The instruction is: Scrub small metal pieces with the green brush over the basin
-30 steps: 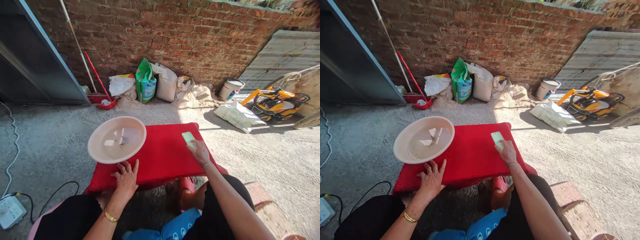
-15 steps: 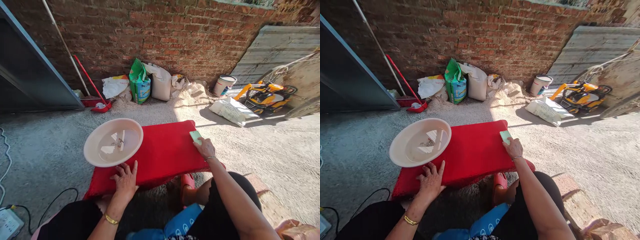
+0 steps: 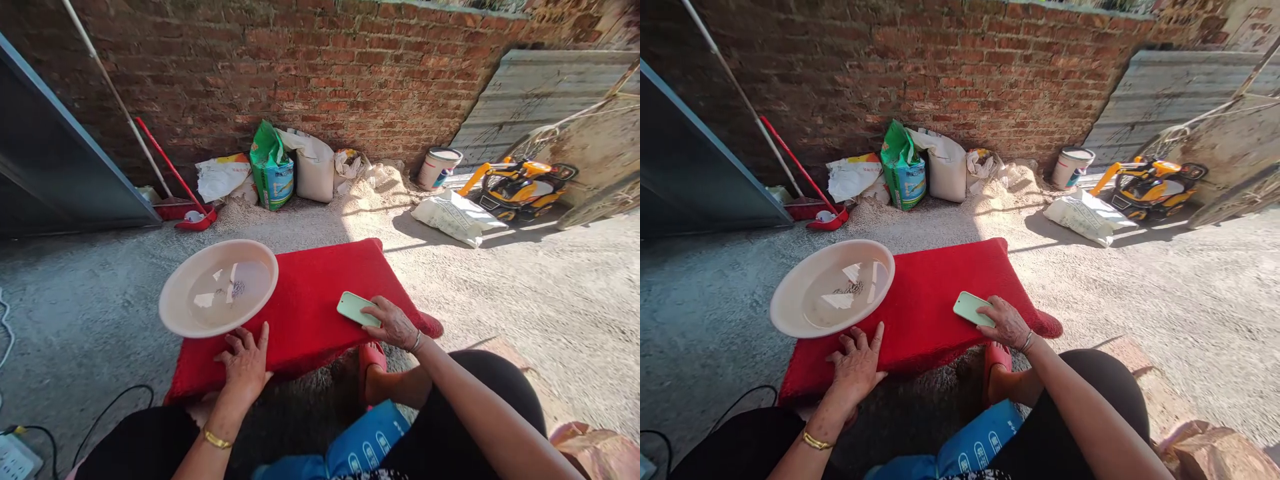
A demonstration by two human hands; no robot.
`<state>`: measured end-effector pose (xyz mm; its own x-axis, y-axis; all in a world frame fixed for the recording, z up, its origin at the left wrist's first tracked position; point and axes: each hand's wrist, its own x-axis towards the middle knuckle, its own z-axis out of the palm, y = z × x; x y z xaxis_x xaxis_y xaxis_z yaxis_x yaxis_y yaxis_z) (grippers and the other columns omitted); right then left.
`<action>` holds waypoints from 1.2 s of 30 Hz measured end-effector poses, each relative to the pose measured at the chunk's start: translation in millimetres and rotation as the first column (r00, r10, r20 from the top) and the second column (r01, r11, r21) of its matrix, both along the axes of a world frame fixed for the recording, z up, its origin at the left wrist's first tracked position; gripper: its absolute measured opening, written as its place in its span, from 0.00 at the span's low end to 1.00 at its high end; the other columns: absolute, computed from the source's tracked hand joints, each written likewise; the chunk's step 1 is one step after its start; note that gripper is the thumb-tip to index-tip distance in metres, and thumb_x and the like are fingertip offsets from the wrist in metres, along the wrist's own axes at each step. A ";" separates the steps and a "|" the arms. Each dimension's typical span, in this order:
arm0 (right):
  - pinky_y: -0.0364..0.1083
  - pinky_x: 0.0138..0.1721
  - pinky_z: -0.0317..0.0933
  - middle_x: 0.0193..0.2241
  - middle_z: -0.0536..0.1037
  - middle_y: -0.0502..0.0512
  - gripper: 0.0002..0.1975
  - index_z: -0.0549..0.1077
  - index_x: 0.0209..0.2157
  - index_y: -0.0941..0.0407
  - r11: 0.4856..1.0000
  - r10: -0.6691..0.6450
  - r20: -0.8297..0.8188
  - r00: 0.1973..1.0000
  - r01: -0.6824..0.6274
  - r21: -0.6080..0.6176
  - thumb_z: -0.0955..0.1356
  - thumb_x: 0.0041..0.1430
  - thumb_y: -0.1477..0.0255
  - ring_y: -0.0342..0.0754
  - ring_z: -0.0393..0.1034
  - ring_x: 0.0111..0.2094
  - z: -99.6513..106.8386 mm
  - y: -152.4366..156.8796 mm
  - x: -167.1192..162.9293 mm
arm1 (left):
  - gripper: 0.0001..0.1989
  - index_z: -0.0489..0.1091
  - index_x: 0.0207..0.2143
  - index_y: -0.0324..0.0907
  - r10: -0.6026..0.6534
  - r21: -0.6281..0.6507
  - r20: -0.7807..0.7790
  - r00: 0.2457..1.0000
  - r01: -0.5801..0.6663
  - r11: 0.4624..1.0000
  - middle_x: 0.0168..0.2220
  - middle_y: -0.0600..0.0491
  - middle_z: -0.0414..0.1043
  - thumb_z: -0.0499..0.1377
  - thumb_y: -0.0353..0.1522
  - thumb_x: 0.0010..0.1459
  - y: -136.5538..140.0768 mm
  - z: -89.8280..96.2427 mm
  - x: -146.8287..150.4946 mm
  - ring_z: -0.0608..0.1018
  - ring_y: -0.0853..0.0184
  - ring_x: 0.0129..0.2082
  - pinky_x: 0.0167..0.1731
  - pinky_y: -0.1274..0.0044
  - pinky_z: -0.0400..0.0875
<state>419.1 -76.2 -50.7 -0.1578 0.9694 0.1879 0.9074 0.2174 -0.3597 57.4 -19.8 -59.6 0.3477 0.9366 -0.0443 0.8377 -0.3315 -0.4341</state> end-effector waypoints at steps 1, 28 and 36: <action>0.48 0.45 0.61 0.44 0.67 0.58 0.17 0.71 0.47 0.50 1.000 0.002 0.021 1.000 -0.002 -0.005 0.65 0.58 0.59 0.49 0.64 0.43 0.3 -0.4 0.1 | 0.50 0.44 0.64 0.43 -0.001 -0.001 0.000 1.000 0.001 1.000 0.56 0.24 0.53 0.65 0.42 0.43 0.4 -0.5 -0.2 0.61 0.30 0.53 0.35 0.49 0.64; 0.45 0.36 0.59 0.39 0.67 0.57 0.18 0.72 0.45 0.52 0.904 -0.428 0.095 0.899 0.425 0.051 0.66 0.56 0.58 0.49 0.65 0.38 33.5 114.9 -14.9 | 0.53 0.44 0.64 0.47 0.090 -0.061 0.013 0.996 -0.089 0.994 0.58 0.27 0.53 0.68 0.41 0.38 -1.1 1.2 8.3 0.60 0.31 0.54 0.37 0.46 0.62; 0.45 0.36 0.58 0.40 0.67 0.58 0.20 0.72 0.46 0.51 0.966 -0.257 0.073 0.964 0.257 0.003 0.66 0.56 0.56 0.50 0.64 0.39 16.3 195.3 -112.0 | 0.51 0.44 0.64 0.47 0.114 -0.098 0.028 0.993 -0.111 0.989 0.59 0.30 0.54 0.66 0.39 0.41 -2.0 0.0 7.5 0.59 0.31 0.55 0.40 0.46 0.60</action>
<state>307.1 119.1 -34.4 0.0837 0.9803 0.1786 0.9561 -0.0285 -0.2915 64.9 -21.8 -59.6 0.2433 0.9617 -0.1263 0.8857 -0.2734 -0.3753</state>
